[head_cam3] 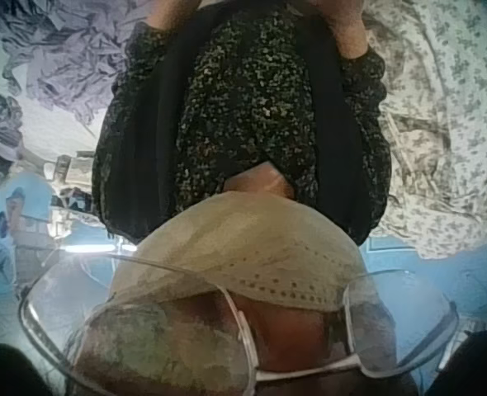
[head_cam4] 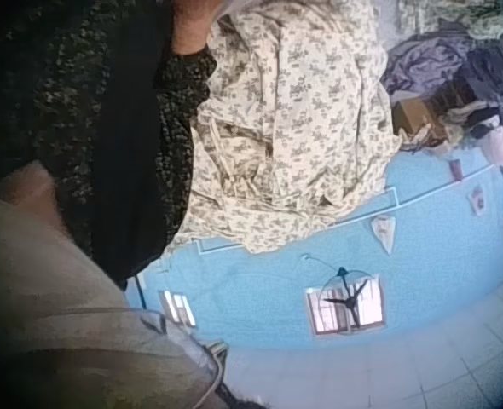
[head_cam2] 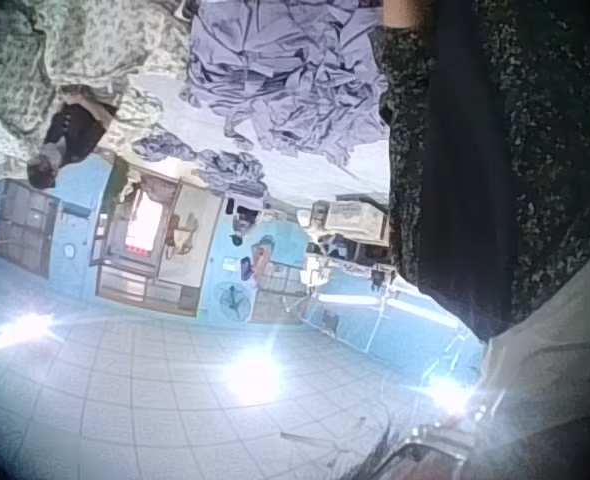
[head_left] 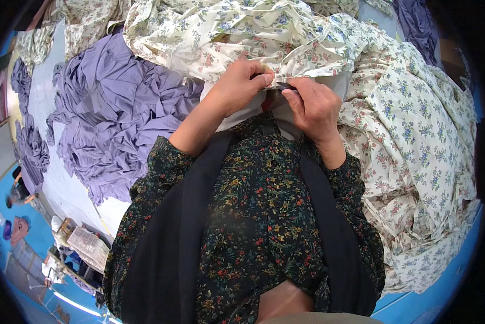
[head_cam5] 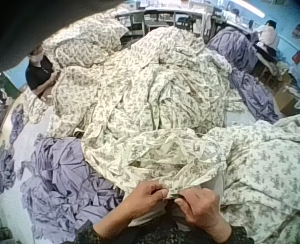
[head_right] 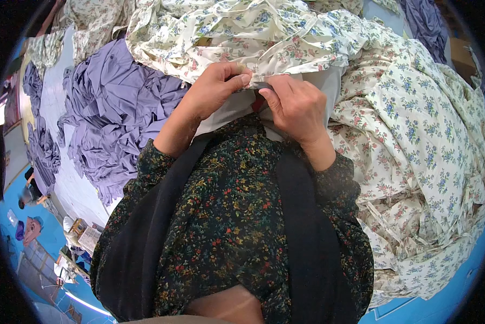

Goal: Trimming threads and inspecting labels on floral and purple fabric in a workshop.

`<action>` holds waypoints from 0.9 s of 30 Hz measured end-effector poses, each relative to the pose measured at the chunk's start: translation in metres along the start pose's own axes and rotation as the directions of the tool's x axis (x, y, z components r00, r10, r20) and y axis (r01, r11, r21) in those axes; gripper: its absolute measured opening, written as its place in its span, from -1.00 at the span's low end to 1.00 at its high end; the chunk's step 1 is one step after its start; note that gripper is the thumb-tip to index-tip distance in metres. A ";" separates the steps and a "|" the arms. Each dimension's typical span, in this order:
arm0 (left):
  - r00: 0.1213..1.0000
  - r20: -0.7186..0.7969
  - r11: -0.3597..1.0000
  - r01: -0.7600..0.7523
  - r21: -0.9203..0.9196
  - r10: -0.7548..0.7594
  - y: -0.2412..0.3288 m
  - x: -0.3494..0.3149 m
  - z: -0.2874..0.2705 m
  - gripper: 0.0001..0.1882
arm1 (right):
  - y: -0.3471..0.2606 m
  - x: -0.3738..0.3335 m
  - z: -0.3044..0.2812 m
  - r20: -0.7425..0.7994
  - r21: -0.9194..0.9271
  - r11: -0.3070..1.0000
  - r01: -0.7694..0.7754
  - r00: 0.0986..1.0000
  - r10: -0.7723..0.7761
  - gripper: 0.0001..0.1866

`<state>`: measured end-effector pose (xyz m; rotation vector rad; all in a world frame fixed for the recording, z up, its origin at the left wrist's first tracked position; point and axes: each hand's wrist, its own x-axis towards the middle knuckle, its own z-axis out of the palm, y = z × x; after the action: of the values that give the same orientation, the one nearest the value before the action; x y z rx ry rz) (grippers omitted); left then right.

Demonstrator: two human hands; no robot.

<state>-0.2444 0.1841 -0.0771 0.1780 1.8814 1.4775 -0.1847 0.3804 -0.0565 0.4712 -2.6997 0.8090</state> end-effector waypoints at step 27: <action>0.989 0.141 0.904 0.020 -0.427 0.044 -0.008 0.004 0.008 -0.70 | -0.006 -0.020 -0.008 0.600 0.723 -0.018 -0.691 0.614 0.512 -0.80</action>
<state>-0.2396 0.1894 -0.0868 0.0871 1.3991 1.7948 -0.1636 0.3847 -0.0547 -0.6737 -2.0571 2.7777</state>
